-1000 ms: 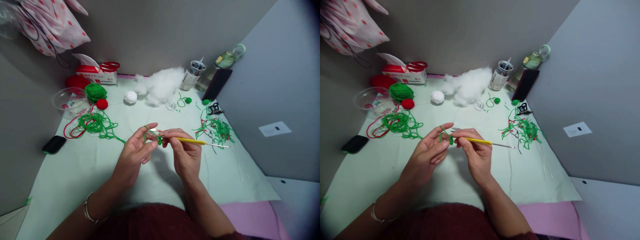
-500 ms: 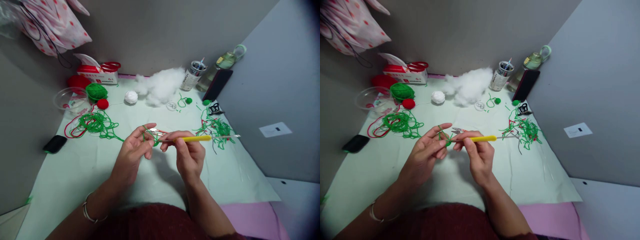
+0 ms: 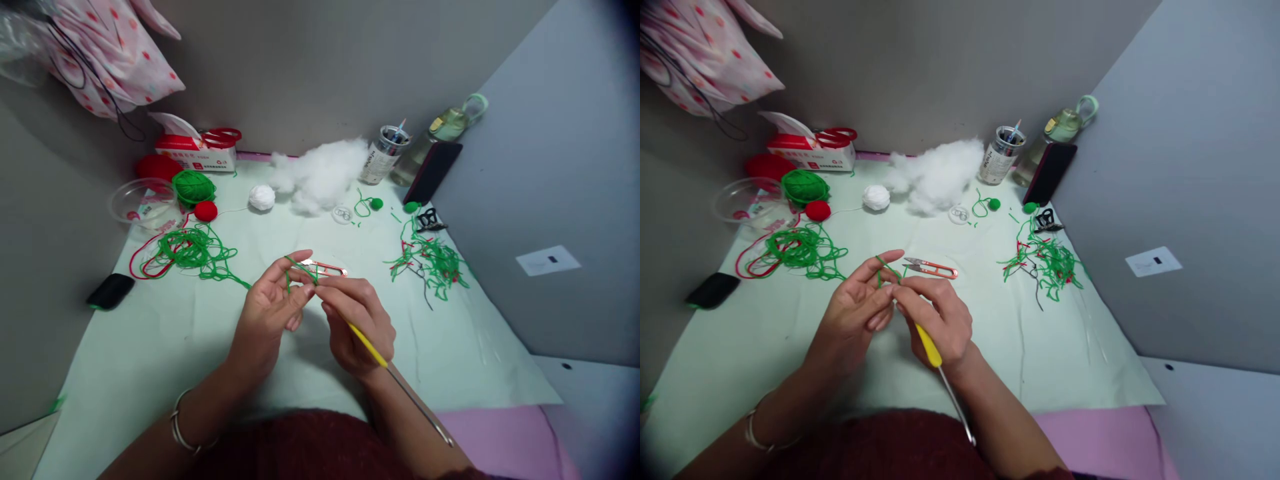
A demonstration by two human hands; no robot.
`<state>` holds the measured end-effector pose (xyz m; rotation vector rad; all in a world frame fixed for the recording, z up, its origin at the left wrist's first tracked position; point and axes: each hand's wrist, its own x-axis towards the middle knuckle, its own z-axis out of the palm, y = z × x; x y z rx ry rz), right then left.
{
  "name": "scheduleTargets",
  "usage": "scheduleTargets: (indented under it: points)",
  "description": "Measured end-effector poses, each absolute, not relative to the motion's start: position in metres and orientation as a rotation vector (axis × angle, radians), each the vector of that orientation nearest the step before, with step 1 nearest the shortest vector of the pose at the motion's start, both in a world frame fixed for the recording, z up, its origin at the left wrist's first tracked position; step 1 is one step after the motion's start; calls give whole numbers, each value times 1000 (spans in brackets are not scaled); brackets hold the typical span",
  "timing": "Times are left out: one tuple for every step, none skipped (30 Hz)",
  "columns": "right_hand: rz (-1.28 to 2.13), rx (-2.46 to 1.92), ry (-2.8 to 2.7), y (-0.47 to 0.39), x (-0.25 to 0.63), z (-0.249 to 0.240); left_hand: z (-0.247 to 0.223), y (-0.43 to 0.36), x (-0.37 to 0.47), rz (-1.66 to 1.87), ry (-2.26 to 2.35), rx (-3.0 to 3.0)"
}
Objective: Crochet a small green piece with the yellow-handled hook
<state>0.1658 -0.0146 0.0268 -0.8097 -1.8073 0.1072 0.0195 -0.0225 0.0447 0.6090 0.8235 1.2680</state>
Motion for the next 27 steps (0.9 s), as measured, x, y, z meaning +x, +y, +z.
scheduleTargets:
  points:
    - [96, -811, -1812, -14, 166, 26, 44, -23, 20, 1281, 832, 619]
    - [58, -819, -1817, -14, 166, 25, 45, -23, 20, 1293, 842, 621]
    - [1, -831, -1825, -15, 166, 23, 45, -24, 21, 1300, 849, 614]
    - [-62, -842, -1842, -15, 166, 22, 46, -24, 21, 1298, 844, 594]
    - [-117, -842, -1860, -16, 166, 21, 48, -24, 22, 1281, 825, 563]
    - [-136, -850, -1874, -17, 167, 21, 49, -24, 22, 1248, 795, 521]
    - [-113, -855, -1868, -18, 167, 22, 51, -23, 22, 1207, 760, 476]
    - [-42, -852, -1848, -18, 167, 23, 52, -22, 21, 1165, 730, 433]
    - [72, -863, -1809, -18, 168, 26, 53, -21, 20, 1136, 712, 399]
    - [190, -835, -1728, -17, 168, 28, 54, -19, 19, 1125, 709, 374]
    - [339, -815, -1662, -15, 167, 31, 55, -18, 17, 1134, 721, 362]
    - [482, -799, -1568, -13, 167, 33, 55, -17, 16, 1156, 738, 363]
    - [618, -770, -1484, -11, 167, 34, 55, -17, 15, 1181, 754, 376]
    - [740, -754, -1415, -9, 167, 35, 54, -16, 14, 1200, 767, 399]
    - [829, -740, -1368, -7, 166, 36, 53, -17, 14, 1210, 773, 431]
    - [887, -734, -1353, -6, 165, 36, 52, -17, 14, 1214, 773, 468]
    - [914, -738, -1364, -5, 164, 36, 50, -18, 15, 1215, 773, 501]
    - [906, -753, -1385, -4, 163, 36, 49, -19, 15, 1217, 775, 528]
    - [874, -772, -1406, -5, 162, 36, 48, -20, 16, 1222, 779, 548]
    - [827, -790, -1427, -6, 161, 36, 47, -21, 17, 1228, 784, 563]
    - [770, -807, -1456, -8, 161, 35, 46, -22, 18, 1237, 791, 570]
    - [692, -828, -1494, -10, 160, 34, 46, -22, 19, 1244, 794, 568]
    - [590, -847, -1552, -12, 160, 32, 46, -22, 19, 1248, 790, 555]
    - [470, -859, -1617, -13, 159, 30, 46, -22, 20, 1244, 777, 530]
    - [350, -860, -1677, -14, 160, 28, 46, -21, 20, 1229, 754, 490]
    - [260, -857, -1722, -14, 161, 26, 47, -20, 20, 1203, 725, 440]
    - [211, -842, -1737, -14, 162, 25, 48, -19, 20, 1173, 698, 385]
